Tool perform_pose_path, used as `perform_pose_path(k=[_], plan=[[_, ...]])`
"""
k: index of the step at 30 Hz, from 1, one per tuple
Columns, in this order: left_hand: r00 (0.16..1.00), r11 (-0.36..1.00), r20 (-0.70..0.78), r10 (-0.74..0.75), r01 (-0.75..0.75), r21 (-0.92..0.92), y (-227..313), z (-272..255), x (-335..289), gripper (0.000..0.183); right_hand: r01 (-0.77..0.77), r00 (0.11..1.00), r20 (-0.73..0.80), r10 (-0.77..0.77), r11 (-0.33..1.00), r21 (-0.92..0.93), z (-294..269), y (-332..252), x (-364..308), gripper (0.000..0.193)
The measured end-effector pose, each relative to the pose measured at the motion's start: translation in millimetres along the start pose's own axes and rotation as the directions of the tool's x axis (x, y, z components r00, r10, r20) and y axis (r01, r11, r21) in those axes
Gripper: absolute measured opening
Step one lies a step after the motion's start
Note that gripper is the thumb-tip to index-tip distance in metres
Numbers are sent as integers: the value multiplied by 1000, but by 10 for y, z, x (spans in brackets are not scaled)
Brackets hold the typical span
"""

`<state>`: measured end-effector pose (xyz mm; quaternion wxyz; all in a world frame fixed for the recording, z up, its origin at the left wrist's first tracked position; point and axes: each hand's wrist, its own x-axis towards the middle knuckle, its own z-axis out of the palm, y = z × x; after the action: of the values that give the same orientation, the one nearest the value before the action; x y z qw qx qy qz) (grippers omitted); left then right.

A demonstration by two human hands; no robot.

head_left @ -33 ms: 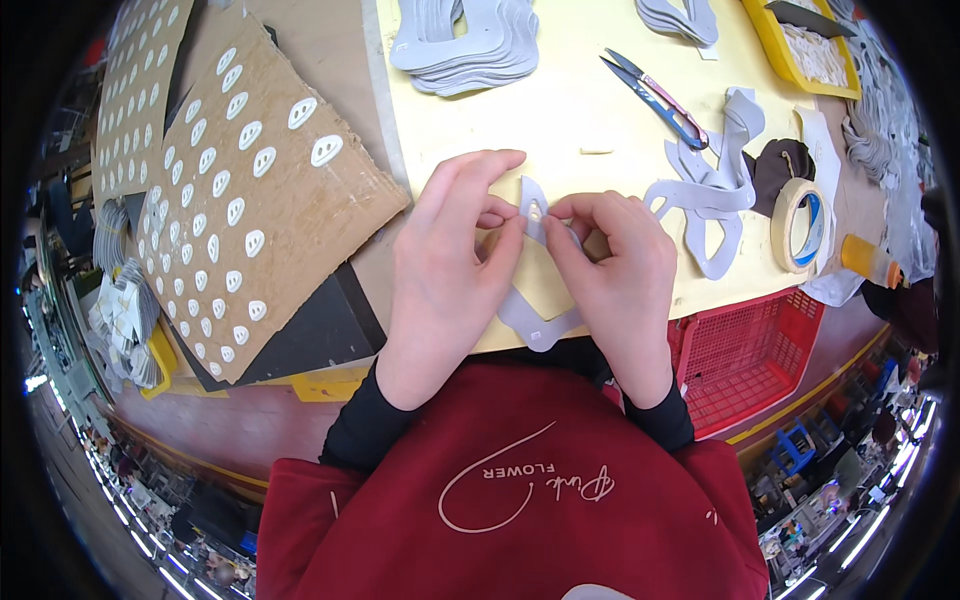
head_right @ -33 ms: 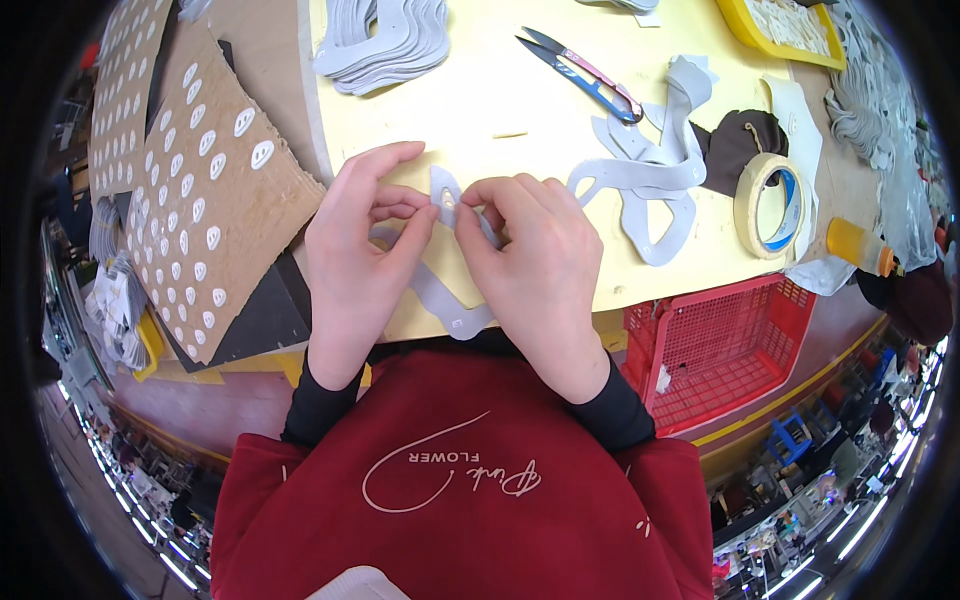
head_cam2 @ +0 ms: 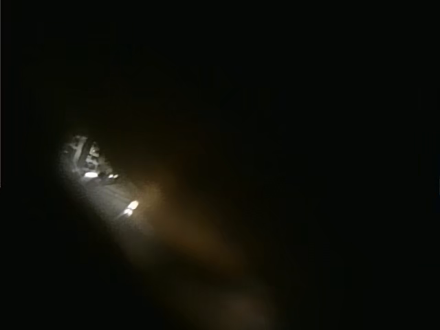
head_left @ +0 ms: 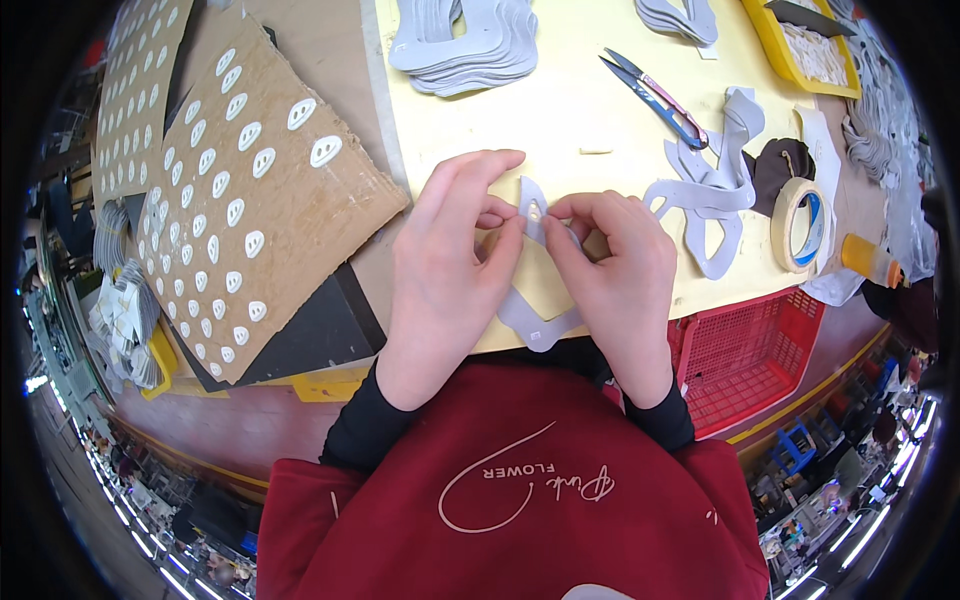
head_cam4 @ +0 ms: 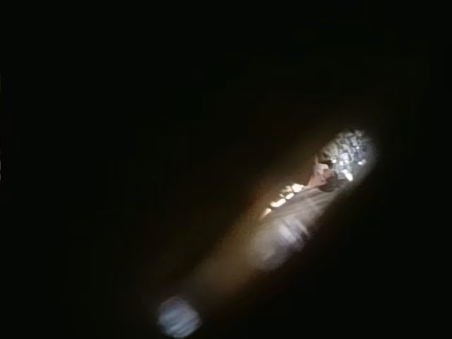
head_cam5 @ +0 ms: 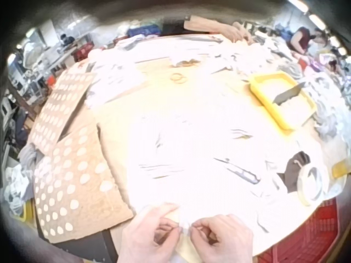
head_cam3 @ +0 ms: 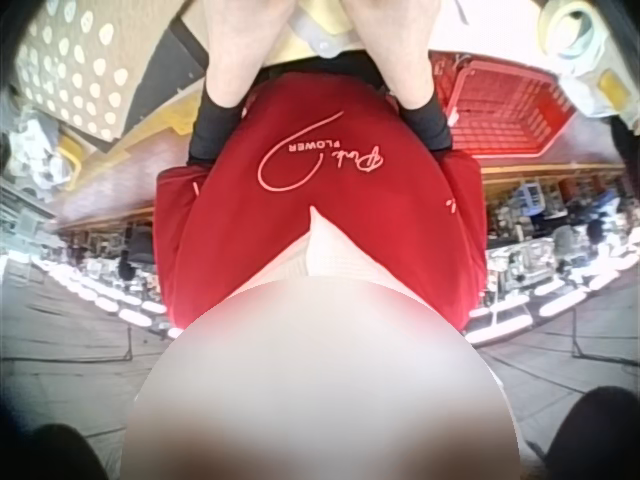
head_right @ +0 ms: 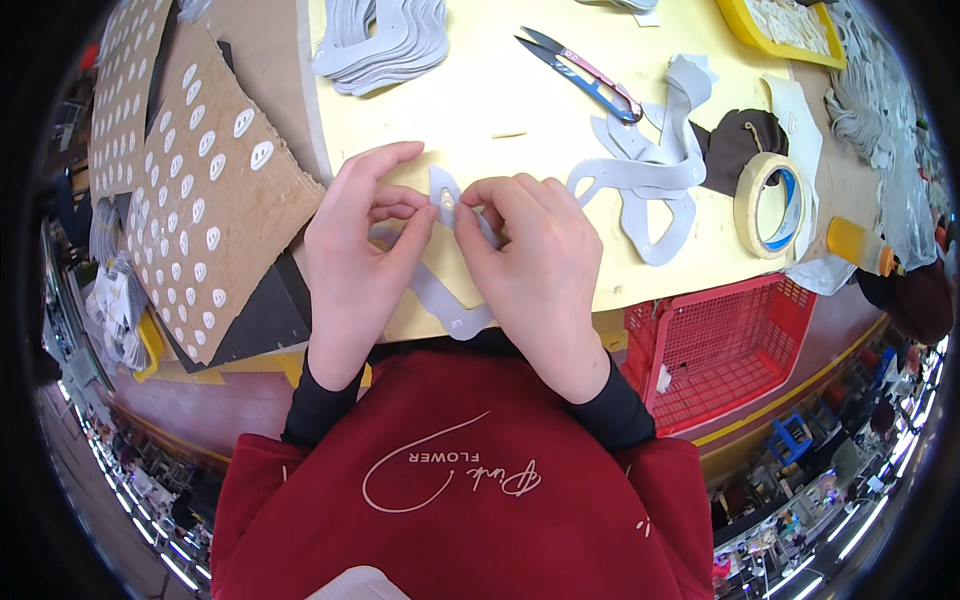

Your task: The person repeatedly picks up small white circular pieces and attaches them to gray foam cutouts on a workbench. They handle the pieces one at a time, aligning and pressing them into place. The workbench contains stacks of foam parts, a utility knife, and other craft materials.

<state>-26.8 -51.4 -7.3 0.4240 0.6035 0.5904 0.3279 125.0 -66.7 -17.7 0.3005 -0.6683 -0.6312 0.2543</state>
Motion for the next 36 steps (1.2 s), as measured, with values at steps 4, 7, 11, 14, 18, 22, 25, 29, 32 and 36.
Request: perform_pose_path(k=[4, 7, 11, 14, 18, 22, 25, 29, 32, 36], plan=[[1000, 1000, -8, 16, -16, 11, -21, 16, 37, 45, 14, 1000, -9, -14, 1000, 1, 22, 21, 43, 10], [1000, 1000, -13, 15, -15, 18, -27, 23, 29, 45, 7, 1000, -7, -7, 1000, 1, 18, 17, 44, 10], [998, 997, -18, 64, -64, 32, -50, 37, 46, 47, 15, 1000, -7, -15, 1000, -8, 17, 18, 34, 9], [999, 999, -33, 38, -37, 34, -43, 42, 29, 46, 69, 997, -17, -69, 997, -28, 26, 44, 31, 9], [998, 999, -51, 36, -34, 43, -38, 59, 30, 46, 159, 987, -23, -160, 987, -34, 26, 103, 43, 8], [997, 998, -61, 41, -38, 49, -31, 65, 31, 46, 161, 987, -15, -161, 987, -25, 23, 110, 42, 10], [998, 999, -60, 34, -31, 42, -26, 62, 26, 46, 121, 993, 3, -121, 992, -34, 17, 69, 40, 12], [997, 998, -56, 51, -50, 28, -37, 64, 25, 46, 41, 999, 18, -40, 996, -83, 24, -12, 57, 14], [999, 999, -33, 41, -41, -16, -57, 58, 38, 46, -34, 997, 61, 42, 991, -126, 15, -59, 66, 15], [999, 999, -30, 35, -36, -41, -63, 50, 51, 46, -51, 996, 59, 60, 988, -144, 15, -74, 89, 15]])
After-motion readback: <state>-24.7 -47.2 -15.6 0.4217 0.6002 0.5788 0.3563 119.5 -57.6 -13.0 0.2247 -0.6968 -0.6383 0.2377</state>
